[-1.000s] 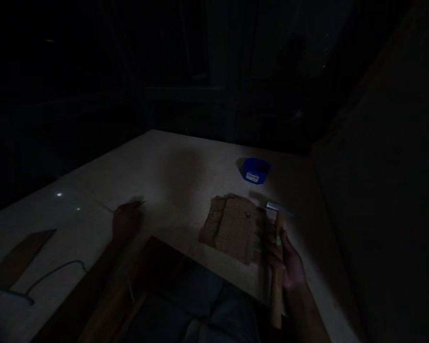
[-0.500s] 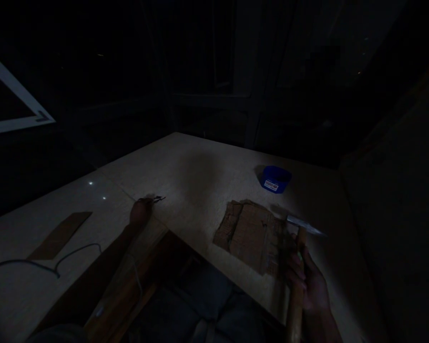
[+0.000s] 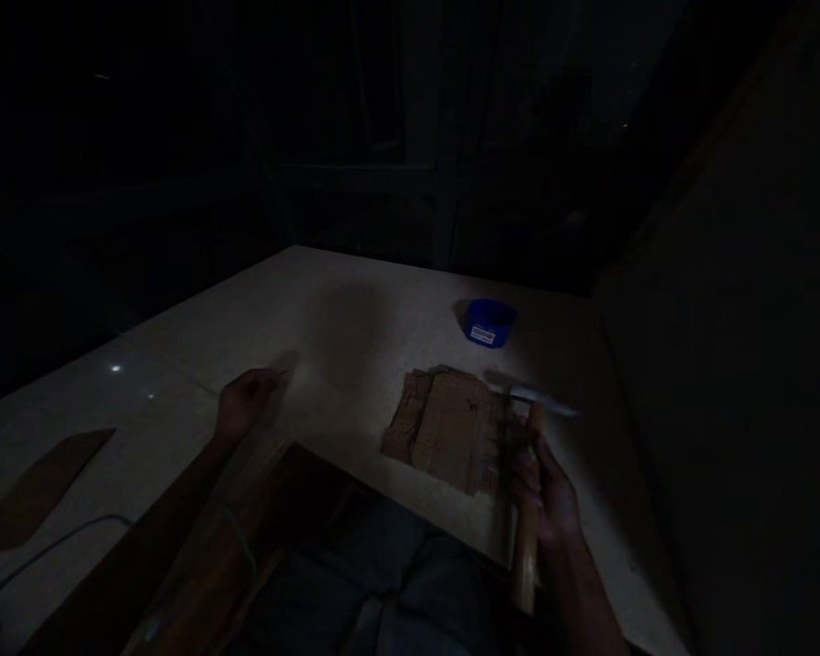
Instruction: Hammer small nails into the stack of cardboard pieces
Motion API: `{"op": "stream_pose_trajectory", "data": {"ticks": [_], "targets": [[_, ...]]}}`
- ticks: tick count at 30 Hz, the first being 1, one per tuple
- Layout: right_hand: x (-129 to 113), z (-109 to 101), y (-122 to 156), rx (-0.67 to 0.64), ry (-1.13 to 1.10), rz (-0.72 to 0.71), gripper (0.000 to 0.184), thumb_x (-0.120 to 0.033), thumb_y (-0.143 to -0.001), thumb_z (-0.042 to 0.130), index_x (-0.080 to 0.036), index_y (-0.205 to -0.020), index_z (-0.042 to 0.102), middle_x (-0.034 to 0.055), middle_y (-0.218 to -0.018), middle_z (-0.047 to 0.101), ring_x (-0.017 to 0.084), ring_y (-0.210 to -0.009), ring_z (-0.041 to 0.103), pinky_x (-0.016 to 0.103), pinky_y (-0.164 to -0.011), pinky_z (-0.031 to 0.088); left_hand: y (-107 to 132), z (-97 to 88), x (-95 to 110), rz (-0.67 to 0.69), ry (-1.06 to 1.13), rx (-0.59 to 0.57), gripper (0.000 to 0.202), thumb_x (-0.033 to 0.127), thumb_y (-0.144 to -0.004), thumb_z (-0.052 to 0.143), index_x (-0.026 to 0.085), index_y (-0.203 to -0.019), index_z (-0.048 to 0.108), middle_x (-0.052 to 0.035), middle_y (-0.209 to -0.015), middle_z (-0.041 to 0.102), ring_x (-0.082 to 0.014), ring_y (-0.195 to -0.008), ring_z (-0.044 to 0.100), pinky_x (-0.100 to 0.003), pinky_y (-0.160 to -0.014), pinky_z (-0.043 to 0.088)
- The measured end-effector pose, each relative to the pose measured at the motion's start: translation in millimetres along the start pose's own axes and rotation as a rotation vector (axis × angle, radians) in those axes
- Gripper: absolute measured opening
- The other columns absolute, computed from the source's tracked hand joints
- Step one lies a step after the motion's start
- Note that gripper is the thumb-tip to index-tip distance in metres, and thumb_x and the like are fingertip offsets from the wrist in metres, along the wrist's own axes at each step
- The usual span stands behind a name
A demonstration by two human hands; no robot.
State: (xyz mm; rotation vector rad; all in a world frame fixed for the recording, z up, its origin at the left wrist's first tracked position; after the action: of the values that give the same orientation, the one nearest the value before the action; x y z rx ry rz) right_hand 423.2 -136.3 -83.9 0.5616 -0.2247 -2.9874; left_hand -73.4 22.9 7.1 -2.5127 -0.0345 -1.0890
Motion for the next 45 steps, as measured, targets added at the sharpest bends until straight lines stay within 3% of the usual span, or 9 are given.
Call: {"op": "stream_pose_trajectory", "data": {"ticks": [3,10,14,17,20,24,29,36,45], "targets": [[2.0,0.8,-2.7,-0.009,-0.002,-0.006,0.022,-0.024,-0.096,0.063,-0.023,-0.117,0.058,-0.0078,-0.066,0.052,0.003,-0.040,0.040,0.007,-0.031,0.033,2.8,41.6,47.0,0.025,0.152,-0.088,0.035,0.045,-0.081,0.058,0.017,-0.095,0.074,-0.0074,-0.093,0.077,-0.0215,-0.084,0.070,-0.034,-0.081,0.057],[-3.4,-0.8,-2.9,-0.001,0.055,-0.077,0.023,-0.030,-0.096,0.063,-0.025,-0.118,0.057,-0.0085,-0.066,0.051,0.002,-0.040,0.034,0.007,-0.031,0.028,41.3,178.7,157.5,-0.055,0.606,-0.480,0.037,0.047,-0.073,0.069,0.016,-0.091,0.076,-0.0075,-0.078,0.075,-0.0187,-0.066,0.067,-0.029,-0.056,0.052],[-5.8,3.6,-0.2,-0.010,0.053,-0.110,0.025,-0.030,-0.096,0.063,-0.025,-0.120,0.058,-0.0088,-0.065,0.051,0.002,-0.039,0.034,0.007,-0.030,0.027,70.4,240.6,192.9,-0.178,0.727,-0.692,0.040,0.045,-0.073,0.070,0.014,-0.099,0.075,-0.0099,-0.087,0.077,-0.0182,-0.073,0.070,-0.026,-0.058,0.053],[-7.2,6.1,1.1,0.000,0.039,-0.129,0.024,-0.030,-0.096,0.064,-0.024,-0.119,0.060,-0.0086,-0.065,0.050,0.002,-0.039,0.033,0.007,-0.030,0.027,81.9,269.4,208.6,-0.120,0.700,-0.769,0.033,0.039,-0.078,0.067,0.014,-0.098,0.074,-0.0097,-0.089,0.077,-0.0187,-0.074,0.071,-0.027,-0.059,0.055],[-8.0,3.6,1.9,0.047,0.033,-0.144,0.025,-0.030,-0.095,0.066,-0.024,-0.119,0.060,-0.0079,-0.065,0.051,0.002,-0.039,0.034,0.007,-0.030,0.027,85.6,283.5,220.1,0.074,0.601,-0.770,0.023,0.033,-0.085,0.062,0.018,-0.097,0.074,-0.0074,-0.087,0.077,-0.0206,-0.078,0.073,-0.031,-0.067,0.058],[-6.5,-1.3,2.2,0.098,0.060,-0.150,0.029,-0.030,-0.095,0.064,-0.023,-0.122,0.058,-0.0079,-0.066,0.051,0.002,-0.038,0.032,0.007,-0.029,0.027,92.4,287.9,232.5,0.352,0.485,-0.763,0.022,0.028,-0.091,0.056,0.021,-0.100,0.075,-0.0059,-0.095,0.078,-0.0214,-0.089,0.073,-0.037,-0.085,0.059],[-2.5,-0.9,1.6,0.105,0.110,-0.129,0.031,-0.032,-0.095,0.062,-0.024,-0.124,0.055,-0.0082,-0.067,0.051,0.002,-0.038,0.030,0.007,-0.029,0.028,98.8,286.2,241.3,0.530,0.414,-0.761,0.024,0.024,-0.093,0.055,0.024,-0.105,0.076,-0.0049,-0.102,0.076,-0.0202,-0.096,0.071,-0.037,-0.090,0.058],[-2.5,0.9,1.2,0.121,0.120,-0.131,0.029,-0.031,-0.096,0.061,-0.023,-0.123,0.054,-0.0086,-0.066,0.051,0.002,-0.037,0.029,0.007,-0.028,0.027,105.0,285.8,245.7,0.579,0.457,-0.775,0.024,0.022,-0.093,0.056,0.025,-0.107,0.076,-0.0043,-0.103,0.074,-0.0190,-0.097,0.070,-0.035,-0.088,0.058],[-3.9,3.3,2.0,0.115,0.134,-0.140,0.028,-0.031,-0.097,0.059,-0.023,-0.124,0.054,-0.0082,-0.067,0.052,0.002,-0.037,0.028,0.007,-0.029,0.028,104.3,296.3,225.7,0.380,0.466,-0.827,0.023,0.029,-0.094,0.058,0.026,-0.107,0.077,-0.0011,-0.107,0.079,-0.0201,-0.098,0.074,-0.035,-0.090,0.060]]}}
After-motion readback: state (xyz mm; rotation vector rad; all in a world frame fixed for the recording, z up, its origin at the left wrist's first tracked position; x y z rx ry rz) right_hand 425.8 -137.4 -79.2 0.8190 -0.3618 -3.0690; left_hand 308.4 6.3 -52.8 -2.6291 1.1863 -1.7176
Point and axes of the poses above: each hand's wrist, its own y-axis away from the middle knuckle, its own z-axis out of the palm, x = y × z, the point moved 10 cm from there along -y, towards the middle knuckle
